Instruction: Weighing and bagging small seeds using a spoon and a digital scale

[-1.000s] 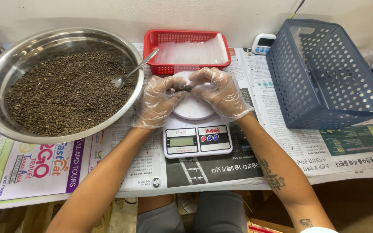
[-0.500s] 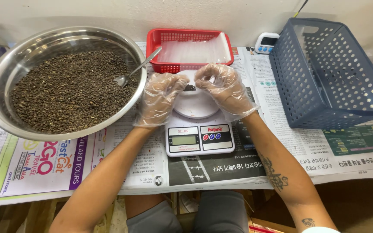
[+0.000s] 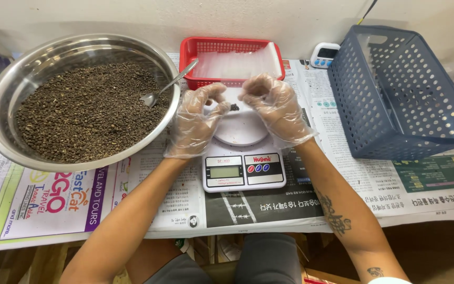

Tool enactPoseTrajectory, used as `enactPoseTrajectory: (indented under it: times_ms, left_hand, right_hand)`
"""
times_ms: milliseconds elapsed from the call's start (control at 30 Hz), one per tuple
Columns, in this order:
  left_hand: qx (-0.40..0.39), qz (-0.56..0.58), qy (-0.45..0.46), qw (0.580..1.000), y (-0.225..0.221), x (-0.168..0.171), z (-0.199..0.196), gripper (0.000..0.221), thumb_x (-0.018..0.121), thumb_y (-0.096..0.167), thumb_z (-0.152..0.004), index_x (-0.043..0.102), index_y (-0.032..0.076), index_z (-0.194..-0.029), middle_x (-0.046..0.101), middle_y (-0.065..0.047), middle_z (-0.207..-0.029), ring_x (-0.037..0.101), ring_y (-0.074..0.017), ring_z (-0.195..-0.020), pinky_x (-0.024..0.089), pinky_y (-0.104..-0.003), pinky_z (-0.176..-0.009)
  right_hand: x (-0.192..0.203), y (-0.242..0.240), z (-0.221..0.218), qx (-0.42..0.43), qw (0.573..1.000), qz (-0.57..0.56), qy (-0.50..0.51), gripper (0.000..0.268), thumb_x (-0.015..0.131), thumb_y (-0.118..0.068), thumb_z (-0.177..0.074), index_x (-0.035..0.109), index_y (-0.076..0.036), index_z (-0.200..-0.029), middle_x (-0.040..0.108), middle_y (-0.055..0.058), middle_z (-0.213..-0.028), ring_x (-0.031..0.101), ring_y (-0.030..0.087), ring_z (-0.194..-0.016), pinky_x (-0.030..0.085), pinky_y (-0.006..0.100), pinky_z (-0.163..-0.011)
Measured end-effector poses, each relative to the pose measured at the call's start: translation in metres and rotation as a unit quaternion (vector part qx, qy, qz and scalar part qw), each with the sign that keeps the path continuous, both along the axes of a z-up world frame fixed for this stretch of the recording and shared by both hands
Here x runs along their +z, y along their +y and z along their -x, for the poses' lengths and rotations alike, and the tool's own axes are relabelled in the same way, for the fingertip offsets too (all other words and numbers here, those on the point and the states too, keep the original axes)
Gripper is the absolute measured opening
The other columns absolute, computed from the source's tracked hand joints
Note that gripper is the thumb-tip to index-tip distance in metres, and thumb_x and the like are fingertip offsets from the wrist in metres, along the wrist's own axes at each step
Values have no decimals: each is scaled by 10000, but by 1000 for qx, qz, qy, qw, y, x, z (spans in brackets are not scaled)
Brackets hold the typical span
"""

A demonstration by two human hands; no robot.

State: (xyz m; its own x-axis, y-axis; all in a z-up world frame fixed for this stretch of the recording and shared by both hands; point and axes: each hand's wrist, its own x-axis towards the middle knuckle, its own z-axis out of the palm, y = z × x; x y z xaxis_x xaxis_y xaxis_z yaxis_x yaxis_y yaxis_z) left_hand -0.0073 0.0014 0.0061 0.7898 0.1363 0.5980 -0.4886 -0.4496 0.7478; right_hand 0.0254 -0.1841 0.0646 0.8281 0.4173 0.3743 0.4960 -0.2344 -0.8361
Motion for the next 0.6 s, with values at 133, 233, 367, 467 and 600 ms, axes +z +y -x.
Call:
enactPoseTrajectory:
  times_ms: [133,233,367,467,600]
  left_hand:
    - [19,-51,3,999,0,-6,-1,304,852,233,-861,741,200,-1142,746,36,-909,672,-170,-897,564,-322,-836]
    - [18,-54,8,998,1,-5,0,309,852,226,-853,739,228,-1141,750,54,-901,669,-149,-878,563,-304,-821]
    - [15,-37,15,999,2,-4,2,256,858,241,-844,770,280,-1081,756,72,-880,695,-153,-903,572,-299,-867]
    - [105,-112,-61,986,-17,28,23,154,670,138,-1041,720,-3,-1077,652,-62,-804,599,-123,-962,431,-161,-987]
    - [31,-67,-31,997,3,-3,0,184,838,183,-832,804,293,-976,747,70,-867,678,-170,-937,540,-317,-925]
  right_hand:
    - [-3,1,0,-5,999,3,-43,266,827,-107,-889,690,-56,-1113,737,93,-966,675,181,-922,560,360,-864]
    - [1,5,6,0,997,34,-74,308,874,-88,-834,705,-22,-1083,751,128,-906,680,218,-830,564,373,-782]
    - [-12,-1,-5,27,995,31,-92,236,876,-95,-832,752,-96,-1033,767,69,-914,677,161,-830,557,321,-768]
    - [-13,0,-6,35,992,36,-112,197,879,-108,-848,771,-93,-1012,748,89,-875,667,177,-810,555,319,-751]
    - [-9,-5,-10,-12,992,24,-122,128,851,-129,-894,774,-90,-989,746,104,-863,699,204,-808,566,342,-746]
